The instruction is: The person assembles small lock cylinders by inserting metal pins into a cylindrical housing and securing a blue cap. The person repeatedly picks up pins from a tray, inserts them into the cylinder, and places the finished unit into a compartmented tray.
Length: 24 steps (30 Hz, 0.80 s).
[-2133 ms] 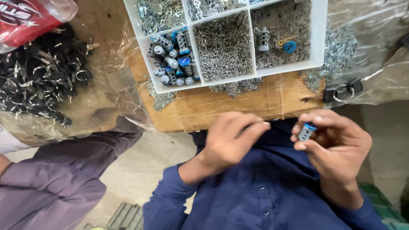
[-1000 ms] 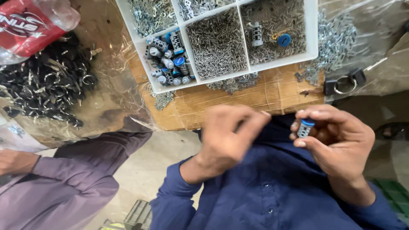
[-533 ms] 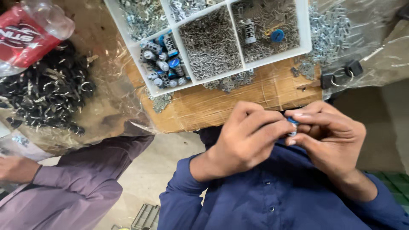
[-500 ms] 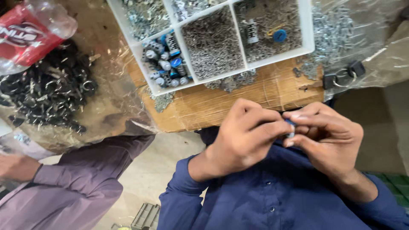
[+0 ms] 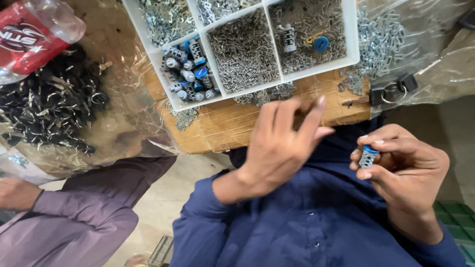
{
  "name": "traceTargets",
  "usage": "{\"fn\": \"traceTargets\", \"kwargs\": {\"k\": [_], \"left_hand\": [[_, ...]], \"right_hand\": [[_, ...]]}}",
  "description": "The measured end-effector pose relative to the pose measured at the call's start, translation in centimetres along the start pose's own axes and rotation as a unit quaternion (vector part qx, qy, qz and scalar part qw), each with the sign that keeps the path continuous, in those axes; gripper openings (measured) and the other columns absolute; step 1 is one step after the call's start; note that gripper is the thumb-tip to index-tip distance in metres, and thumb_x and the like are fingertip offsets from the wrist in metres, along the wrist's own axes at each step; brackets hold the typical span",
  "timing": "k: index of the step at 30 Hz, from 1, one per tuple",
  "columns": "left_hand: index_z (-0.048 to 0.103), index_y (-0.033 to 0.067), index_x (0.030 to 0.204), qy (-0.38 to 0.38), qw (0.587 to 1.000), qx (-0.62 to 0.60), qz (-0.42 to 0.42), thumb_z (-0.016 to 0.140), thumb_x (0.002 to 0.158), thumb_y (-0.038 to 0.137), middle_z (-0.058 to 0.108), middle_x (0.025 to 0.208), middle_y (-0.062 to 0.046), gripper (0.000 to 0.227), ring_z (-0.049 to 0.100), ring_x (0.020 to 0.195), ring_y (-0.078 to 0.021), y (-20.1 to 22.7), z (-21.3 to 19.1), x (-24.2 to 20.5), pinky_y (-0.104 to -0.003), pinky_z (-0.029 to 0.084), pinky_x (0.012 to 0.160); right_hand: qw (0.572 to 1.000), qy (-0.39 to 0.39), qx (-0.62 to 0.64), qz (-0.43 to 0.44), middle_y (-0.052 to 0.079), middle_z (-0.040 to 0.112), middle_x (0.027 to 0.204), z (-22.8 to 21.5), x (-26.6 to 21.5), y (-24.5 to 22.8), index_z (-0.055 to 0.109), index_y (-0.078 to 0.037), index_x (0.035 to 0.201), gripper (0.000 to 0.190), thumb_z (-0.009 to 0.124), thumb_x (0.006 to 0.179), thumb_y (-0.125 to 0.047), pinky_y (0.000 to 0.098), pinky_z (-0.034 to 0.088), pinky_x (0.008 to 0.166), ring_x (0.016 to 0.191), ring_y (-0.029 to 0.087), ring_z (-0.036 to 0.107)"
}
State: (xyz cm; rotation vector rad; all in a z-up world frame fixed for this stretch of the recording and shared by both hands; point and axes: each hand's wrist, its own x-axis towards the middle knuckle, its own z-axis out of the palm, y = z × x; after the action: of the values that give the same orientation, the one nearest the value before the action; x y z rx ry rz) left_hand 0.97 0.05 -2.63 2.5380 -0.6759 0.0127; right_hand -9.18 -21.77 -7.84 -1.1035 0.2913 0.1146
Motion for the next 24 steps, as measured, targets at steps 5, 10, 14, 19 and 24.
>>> {"fn": "traceTargets", "kwargs": {"k": [5, 10, 14, 19, 24], "left_hand": [[0.068, 0.0053, 0.126, -0.019, 0.981, -0.191, 0.002, 0.072, 0.098, 0.000, 0.066, 0.120, -0.005, 0.028, 0.064, 0.103, -0.0225, -0.9, -1.9, -2.9, -0.031, 0.055, 0.091], [0.070, 0.0090, 0.116, 0.100, 0.935, -0.336, -0.060, 0.083, 0.092, -0.002, 0.069, 0.113, -0.001, 0.029, 0.066, 0.096, -0.0199, 0.2, -0.4, -4.0, -0.027, 0.055, 0.085], [0.071, 0.0043, 0.118, 0.072, 0.968, -0.238, 0.040, 0.080, 0.086, -0.006, 0.067, 0.116, -0.005, 0.034, 0.066, 0.102, -0.0244, -1.0, -1.1, -3.6, -0.034, 0.053, 0.091], [0.074, 0.0109, 0.112, 0.001, 0.952, -0.305, -0.022, 0.081, 0.075, 0.000, 0.064, 0.102, -0.005, 0.039, 0.063, 0.091, -0.0237, -3.4, -3.5, -6.5, -0.031, 0.051, 0.086], [0.069, 0.0159, 0.124, 0.054, 0.939, -0.302, -0.157, 0.077, 0.097, 0.016, 0.065, 0.103, -0.002, 0.028, 0.064, 0.093, -0.0160, -4.1, -5.2, -10.9, -0.025, 0.051, 0.084]], "right_hand": [[0.999, -0.033, -0.013, 0.029, 0.024, 0.067, 0.117, 2.1, 1.6, 0.2, 0.068, 0.006, 0.117, 0.035, 0.078, 0.085, 0.013, 0.0302, 0.067, 0.083, 0.095, 0.023, 0.074], [0.997, -0.043, -0.039, 0.054, 0.021, 0.067, 0.119, 4.1, 2.2, -0.1, 0.068, 0.004, 0.116, 0.037, 0.078, 0.080, 0.010, 0.0261, 0.065, 0.082, 0.101, 0.018, 0.072], [0.992, -0.024, -0.114, 0.048, 0.020, 0.068, 0.118, 4.7, 1.7, -0.2, 0.071, 0.005, 0.115, 0.036, 0.079, 0.080, 0.010, 0.0250, 0.063, 0.078, 0.092, 0.016, 0.072], [0.969, -0.128, -0.204, 0.049, 0.016, 0.069, 0.108, 6.4, 2.4, 0.7, 0.073, 0.005, 0.108, 0.037, 0.083, 0.073, 0.008, 0.0247, 0.057, 0.082, 0.098, 0.017, 0.068], [0.948, -0.294, -0.097, 0.071, 0.014, 0.071, 0.109, 8.9, 4.1, 1.9, 0.076, 0.003, 0.107, 0.033, 0.084, 0.074, 0.007, 0.0305, 0.067, 0.087, 0.104, 0.024, 0.075]]}}
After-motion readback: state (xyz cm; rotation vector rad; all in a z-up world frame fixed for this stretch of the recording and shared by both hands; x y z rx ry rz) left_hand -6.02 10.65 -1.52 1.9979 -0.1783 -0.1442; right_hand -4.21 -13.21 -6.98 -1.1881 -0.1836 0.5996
